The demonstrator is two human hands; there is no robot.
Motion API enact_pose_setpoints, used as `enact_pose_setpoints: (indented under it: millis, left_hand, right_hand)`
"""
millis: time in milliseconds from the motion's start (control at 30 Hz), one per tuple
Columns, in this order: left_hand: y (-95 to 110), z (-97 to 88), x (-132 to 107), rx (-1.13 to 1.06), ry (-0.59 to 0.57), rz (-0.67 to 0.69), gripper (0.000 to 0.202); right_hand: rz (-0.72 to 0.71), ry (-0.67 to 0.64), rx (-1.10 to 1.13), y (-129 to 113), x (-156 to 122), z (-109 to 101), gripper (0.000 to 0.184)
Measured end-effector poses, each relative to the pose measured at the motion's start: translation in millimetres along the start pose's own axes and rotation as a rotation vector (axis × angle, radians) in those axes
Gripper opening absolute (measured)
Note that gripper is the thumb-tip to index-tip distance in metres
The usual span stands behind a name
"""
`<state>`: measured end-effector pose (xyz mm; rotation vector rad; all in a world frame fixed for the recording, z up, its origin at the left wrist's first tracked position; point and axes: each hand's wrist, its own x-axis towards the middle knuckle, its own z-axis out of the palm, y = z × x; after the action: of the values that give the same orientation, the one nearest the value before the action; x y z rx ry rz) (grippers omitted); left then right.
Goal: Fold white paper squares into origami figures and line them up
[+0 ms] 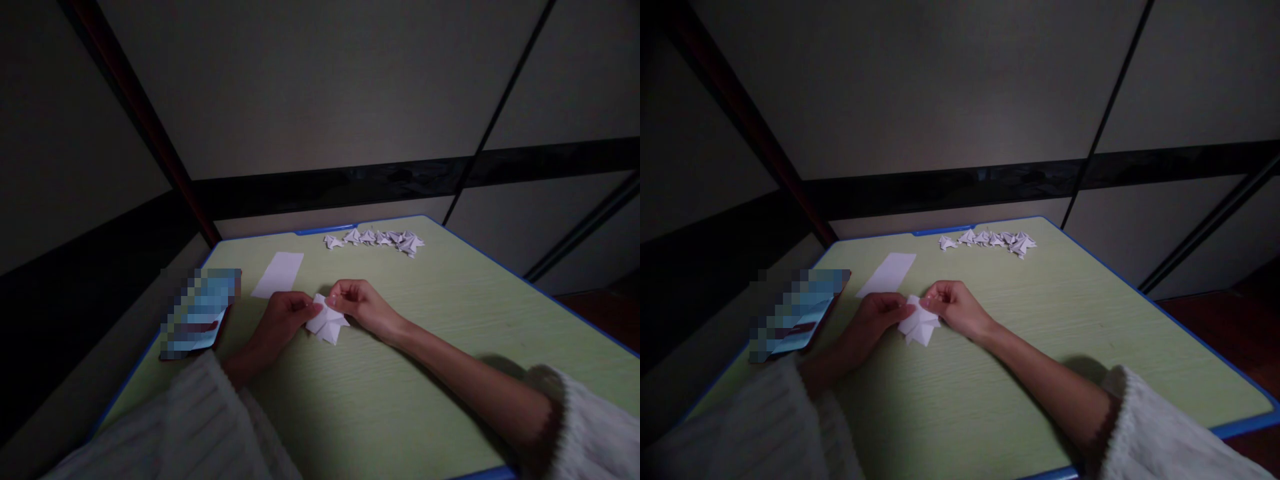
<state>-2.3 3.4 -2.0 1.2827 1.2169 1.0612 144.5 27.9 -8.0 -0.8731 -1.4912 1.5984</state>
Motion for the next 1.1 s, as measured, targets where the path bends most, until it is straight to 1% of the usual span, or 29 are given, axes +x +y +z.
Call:
enact_pose_setpoints:
  millis: [100, 200, 267, 333, 500, 567, 700, 900, 967, 1100]
  left_hand:
    - [0.8, -1.3, 1.5, 0.054, -0.085, 0.002, 0.025]
    - [-0.6, -0.5, 3.7, 0.128, -0.18, 0.005, 0.021]
    - [-1.3, 0.8, 4.0, 0.155, -0.202, 0.014, 0.021]
    - [-0.5, 2.0, 2.8, 0.169, -0.154, 0.028, 0.022]
    - [4.6, 1.6, -0.2, 0.181, 0.075, 0.107, 0.021]
    - [5.8, 1.1, 0.1, 0.159, 0.121, 0.129, 0.021]
    - [6.9, 1.9, 0.7, 0.12, 0.127, 0.123, 0.022]
    - [6.2, 3.4, 0.7, 0.041, 0.112, 0.085, 0.009]
    - [4.7, 3.0, 0.9, 0.014, 0.118, 0.115, 0.013]
    - [1.9, 2.1, 0.1, -0.064, 0.078, 0.211, 0.034]
  right_hand:
    - [0.011, -0.05, -0.038, -2.0, -1.0, -0.8, 0.03]
    - [0.017, -0.069, -0.053, -2.2, -0.5, -2.7, 0.03]
    - [0.015, -0.059, -0.046, -2.3, 0.0, -3.3, 0.03]
    - [0.005, -0.041, -0.016, -3.2, 0.2, -2.5, 0.029]
    - [0.007, -0.011, 0.116, -6.0, -1.1, 1.4, 0.03]
    - [-0.003, 0.018, 0.137, -5.5, -1.4, 1.5, 0.031]
    - [-0.065, 0.101, 0.186, -3.4, -0.5, -0.9, 0.035]
    - [-0.194, 0.055, 0.128, -3.8, -0.3, -3.0, 0.022]
    - [-0.22, 0.062, 0.071, -4.2, -0.7, -3.0, 0.016]
    - [-0.2, 0.067, -0.035, -5.3, -1.2, -2.4, 0.006]
